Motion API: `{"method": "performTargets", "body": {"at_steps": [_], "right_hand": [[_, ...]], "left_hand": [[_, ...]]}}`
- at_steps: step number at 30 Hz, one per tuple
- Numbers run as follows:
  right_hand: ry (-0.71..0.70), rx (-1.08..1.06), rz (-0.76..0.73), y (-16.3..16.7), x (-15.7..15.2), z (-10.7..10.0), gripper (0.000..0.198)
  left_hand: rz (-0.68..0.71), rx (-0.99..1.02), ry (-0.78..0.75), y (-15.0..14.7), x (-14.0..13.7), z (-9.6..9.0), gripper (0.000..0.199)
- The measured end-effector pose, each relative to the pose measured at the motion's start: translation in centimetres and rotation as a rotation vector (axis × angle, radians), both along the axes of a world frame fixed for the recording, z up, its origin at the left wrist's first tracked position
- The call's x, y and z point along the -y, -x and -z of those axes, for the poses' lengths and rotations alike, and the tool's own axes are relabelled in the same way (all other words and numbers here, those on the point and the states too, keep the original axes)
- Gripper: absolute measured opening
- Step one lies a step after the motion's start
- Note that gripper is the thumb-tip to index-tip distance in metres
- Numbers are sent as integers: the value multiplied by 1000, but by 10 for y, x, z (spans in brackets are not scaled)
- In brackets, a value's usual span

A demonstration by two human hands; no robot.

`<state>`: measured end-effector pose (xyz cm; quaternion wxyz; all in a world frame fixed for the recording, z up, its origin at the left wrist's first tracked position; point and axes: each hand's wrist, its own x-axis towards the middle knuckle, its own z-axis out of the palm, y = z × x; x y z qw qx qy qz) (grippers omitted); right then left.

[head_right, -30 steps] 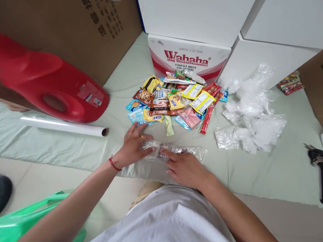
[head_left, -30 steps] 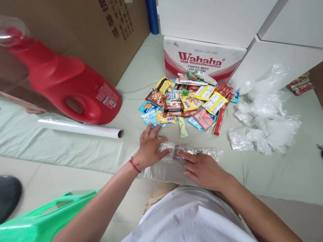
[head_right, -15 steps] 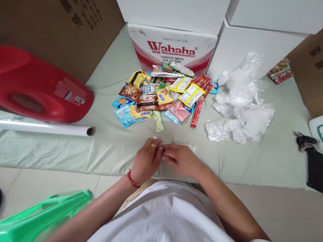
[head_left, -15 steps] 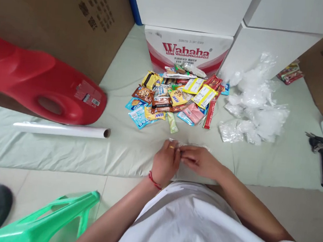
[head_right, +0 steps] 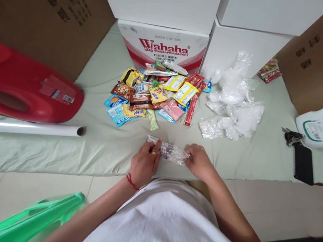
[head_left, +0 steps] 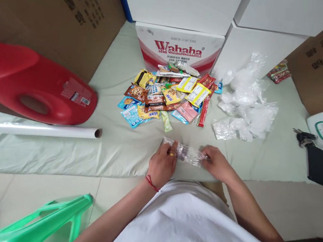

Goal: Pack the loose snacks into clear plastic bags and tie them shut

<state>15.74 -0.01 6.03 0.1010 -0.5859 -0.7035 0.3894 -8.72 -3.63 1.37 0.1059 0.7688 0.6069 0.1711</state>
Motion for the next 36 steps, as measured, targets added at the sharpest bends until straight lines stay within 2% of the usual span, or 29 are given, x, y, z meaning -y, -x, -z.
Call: {"method": "performTargets", "body": {"at_steps": [3,5,6,8,11,13,15,19,21,23,25,27,29,30,33,36], "right_hand": [[140,-244,235,-2,8,1,35],[193,-330,340,4,13,4,53],[207,-353,356,9,16,5,54],[246,-413,380,20,22,5,43],[314,-543,475,39,25,-3,35],[305,-603,510,56,19,-11,35],[299,-647,485,78,6,-15,34],[324,-720,455,115,-16,-8,31],[315,-750,413,122,-18,0,33],[247,-710,345,120,-14,6,36],[94,-568,243,118,-7,8,34],[-93,-362,103,120,2,8,33],[-214,-150,-43,128,12,7,42],[-245,-57,-94,133,17,7,48],[-257,104,-251,140,32,9,53],[-253,78,-426,123,42,9,47]], "left_hand": [[9,53,-29,2,1,6,56],[22,97,-42,4,2,9,56],[23,117,-44,5,2,10,55],[18,138,-48,7,3,12,53],[27,110,-56,6,4,13,51],[33,83,-50,5,4,13,49],[28,93,-22,4,3,11,45],[59,276,76,10,-5,4,28],[128,437,109,19,-9,0,24],[183,655,169,31,-10,-3,21],[109,891,217,42,-7,-7,24],[-68,1023,152,49,-1,-13,25],[-148,976,6,50,2,-22,23],[-105,907,-47,49,2,-26,24],[192,649,-16,45,-9,-33,40],[393,426,117,46,-26,-25,51]]}}
